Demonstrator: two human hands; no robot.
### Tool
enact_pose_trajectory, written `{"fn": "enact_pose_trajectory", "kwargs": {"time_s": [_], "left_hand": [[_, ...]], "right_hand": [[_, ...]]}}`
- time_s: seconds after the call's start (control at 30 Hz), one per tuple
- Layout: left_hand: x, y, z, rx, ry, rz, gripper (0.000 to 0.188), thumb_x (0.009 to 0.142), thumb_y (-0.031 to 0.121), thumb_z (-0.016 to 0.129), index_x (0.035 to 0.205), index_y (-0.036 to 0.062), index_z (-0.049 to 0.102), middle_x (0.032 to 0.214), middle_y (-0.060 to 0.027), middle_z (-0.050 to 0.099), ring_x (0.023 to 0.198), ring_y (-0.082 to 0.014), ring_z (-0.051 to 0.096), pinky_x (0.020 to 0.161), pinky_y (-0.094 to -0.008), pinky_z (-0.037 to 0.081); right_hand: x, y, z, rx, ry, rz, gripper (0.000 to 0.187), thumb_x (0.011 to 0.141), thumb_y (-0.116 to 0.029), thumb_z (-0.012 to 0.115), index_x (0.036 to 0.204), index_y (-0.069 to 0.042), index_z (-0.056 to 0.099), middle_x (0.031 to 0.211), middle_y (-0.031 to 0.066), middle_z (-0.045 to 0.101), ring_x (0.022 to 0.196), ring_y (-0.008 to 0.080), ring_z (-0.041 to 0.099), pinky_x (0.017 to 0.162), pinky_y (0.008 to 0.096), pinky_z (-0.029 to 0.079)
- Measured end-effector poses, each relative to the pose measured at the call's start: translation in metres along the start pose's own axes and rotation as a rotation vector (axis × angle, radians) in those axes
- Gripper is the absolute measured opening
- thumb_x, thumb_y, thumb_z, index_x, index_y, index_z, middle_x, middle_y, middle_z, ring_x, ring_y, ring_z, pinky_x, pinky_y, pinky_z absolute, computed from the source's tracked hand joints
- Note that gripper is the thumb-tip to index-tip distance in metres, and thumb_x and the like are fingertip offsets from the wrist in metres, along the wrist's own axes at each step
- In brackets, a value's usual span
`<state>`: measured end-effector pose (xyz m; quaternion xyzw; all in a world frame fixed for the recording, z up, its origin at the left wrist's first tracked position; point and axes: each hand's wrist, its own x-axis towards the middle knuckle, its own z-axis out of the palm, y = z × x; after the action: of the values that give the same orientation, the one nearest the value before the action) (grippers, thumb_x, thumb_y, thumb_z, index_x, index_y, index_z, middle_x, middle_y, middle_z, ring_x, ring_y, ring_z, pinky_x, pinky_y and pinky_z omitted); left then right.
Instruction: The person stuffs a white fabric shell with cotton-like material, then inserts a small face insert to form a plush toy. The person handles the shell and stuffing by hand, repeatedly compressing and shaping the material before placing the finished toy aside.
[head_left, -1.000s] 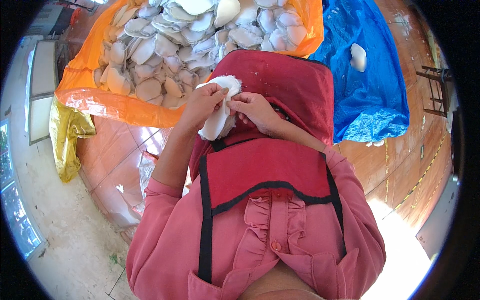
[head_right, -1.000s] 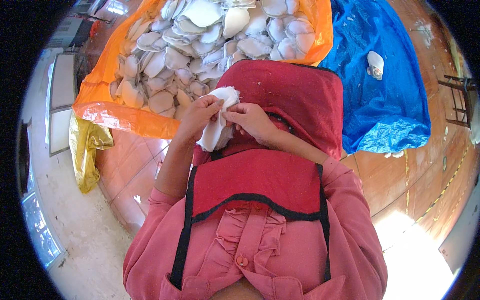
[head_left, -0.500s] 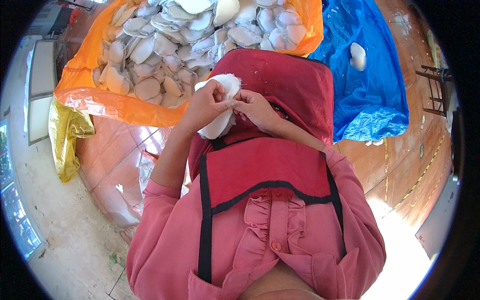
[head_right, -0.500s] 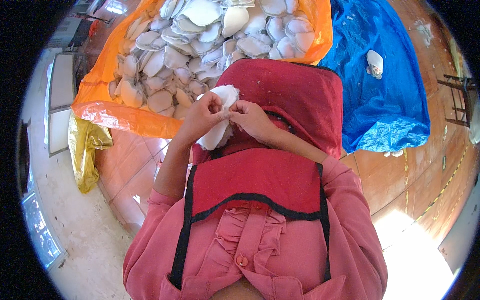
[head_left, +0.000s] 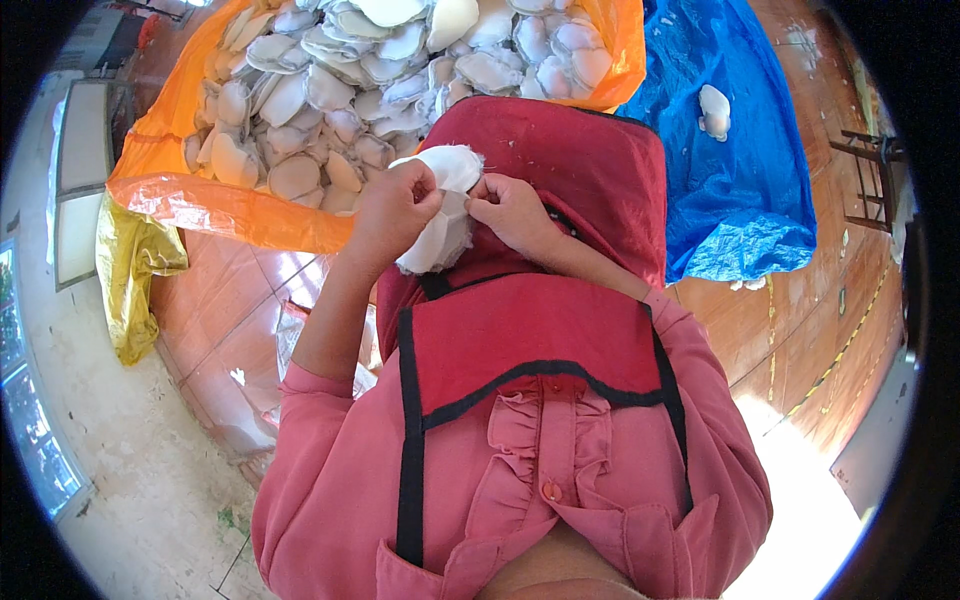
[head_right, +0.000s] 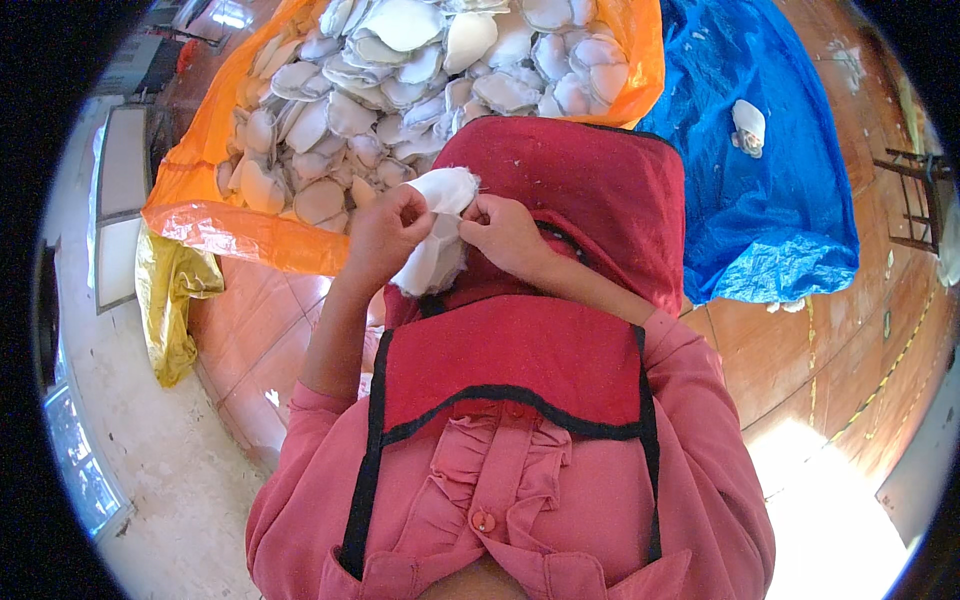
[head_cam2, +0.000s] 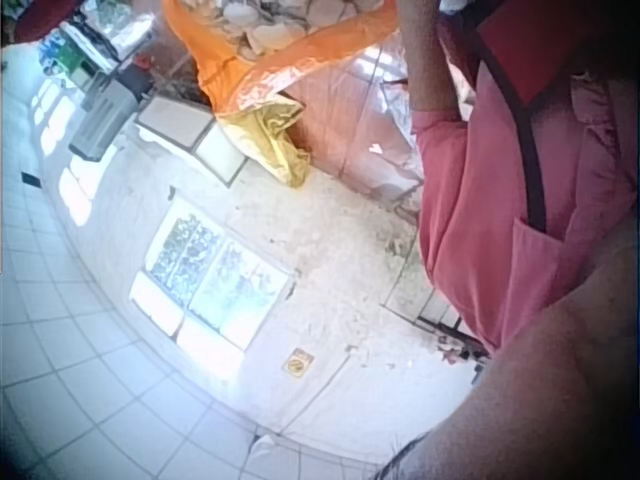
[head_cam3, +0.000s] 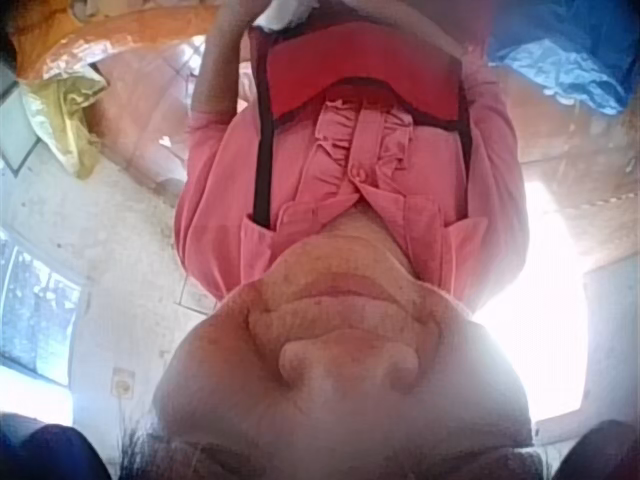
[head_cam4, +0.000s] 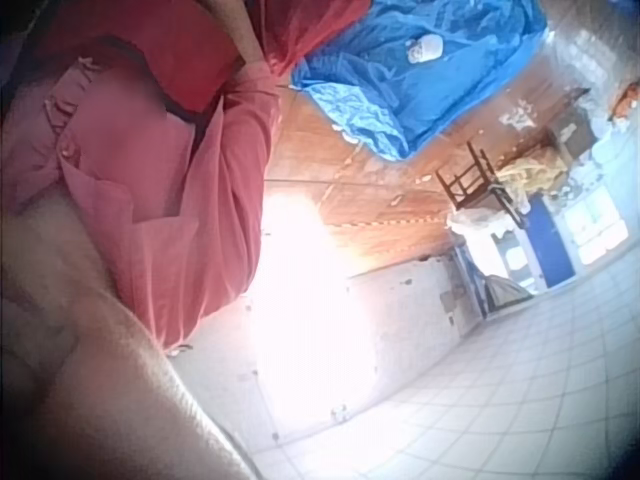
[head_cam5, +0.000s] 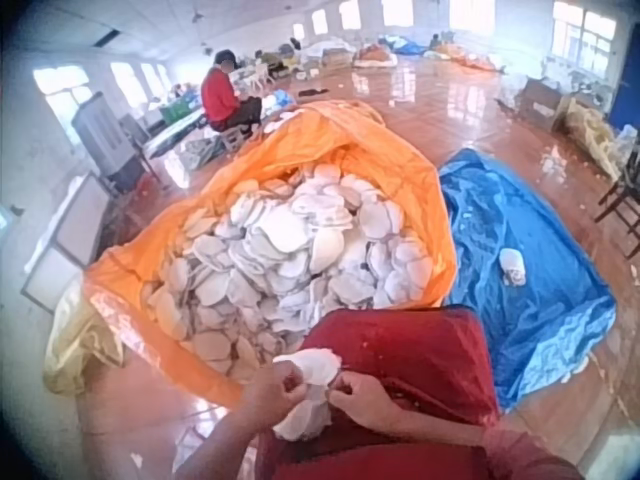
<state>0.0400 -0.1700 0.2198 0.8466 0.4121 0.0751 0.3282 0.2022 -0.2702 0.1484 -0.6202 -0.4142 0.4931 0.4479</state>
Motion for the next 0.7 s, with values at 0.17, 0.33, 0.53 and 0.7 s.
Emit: {"fn": "enact_pose_trajectory", "kwargs": {"time_s": [0.17,0.33,0.53,0.7], "left_hand": [[0.001,0.004,-0.004,0.171,0.137,0.169,0.011,0.083,0.015,0.066,0.084,0.005,0.061,0.078,-0.0158,0.063,0.07,-0.032,0.064,0.064,-0.04,0.05],[0.001,0.005,-0.005,0.319,0.204,0.37,0.008,0.081,0.012,0.064,0.084,0.0058,0.061,0.083,-0.0118,0.062,0.078,-0.033,0.062,0.065,-0.0426,0.049],[-0.006,0.0,-0.007,0.584,-0.083,0.671,0.016,0.076,0.013,0.064,0.091,0.0075,0.061,0.09,-0.0049,0.061,0.078,-0.0271,0.058,0.068,-0.0399,0.05],[-0.019,0.026,0.001,0.871,-0.173,0.26,0.036,0.075,0.019,0.065,0.107,0.0033,0.057,0.093,-0.0078,0.063,0.095,-0.0297,0.06,0.079,-0.0417,0.05]], "right_hand": [[0.003,-0.006,-0.001,-0.093,-0.008,0.006,0.02,0.078,-0.019,0.067,0.079,0.001,0.064,0.071,0.0127,0.065,0.066,0.0197,0.062,0.063,0.0347,0.049],[0.005,-0.017,-0.003,0.087,-0.039,0.13,0.018,0.081,-0.017,0.065,0.079,0.001,0.064,0.07,0.008,0.064,0.065,0.0142,0.058,0.062,0.0318,0.047],[0.0,-0.018,0.006,0.253,-0.03,0.197,0.016,0.082,-0.016,0.064,0.08,-0.001,0.064,0.073,0.0036,0.064,0.069,0.011,0.056,0.065,0.0295,0.047],[0.004,-0.011,0.014,0.138,0.006,0.049,0.019,0.081,-0.017,0.064,0.079,0.002,0.063,0.072,0.0103,0.065,0.067,0.0156,0.059,0.064,0.0323,0.048]]}}
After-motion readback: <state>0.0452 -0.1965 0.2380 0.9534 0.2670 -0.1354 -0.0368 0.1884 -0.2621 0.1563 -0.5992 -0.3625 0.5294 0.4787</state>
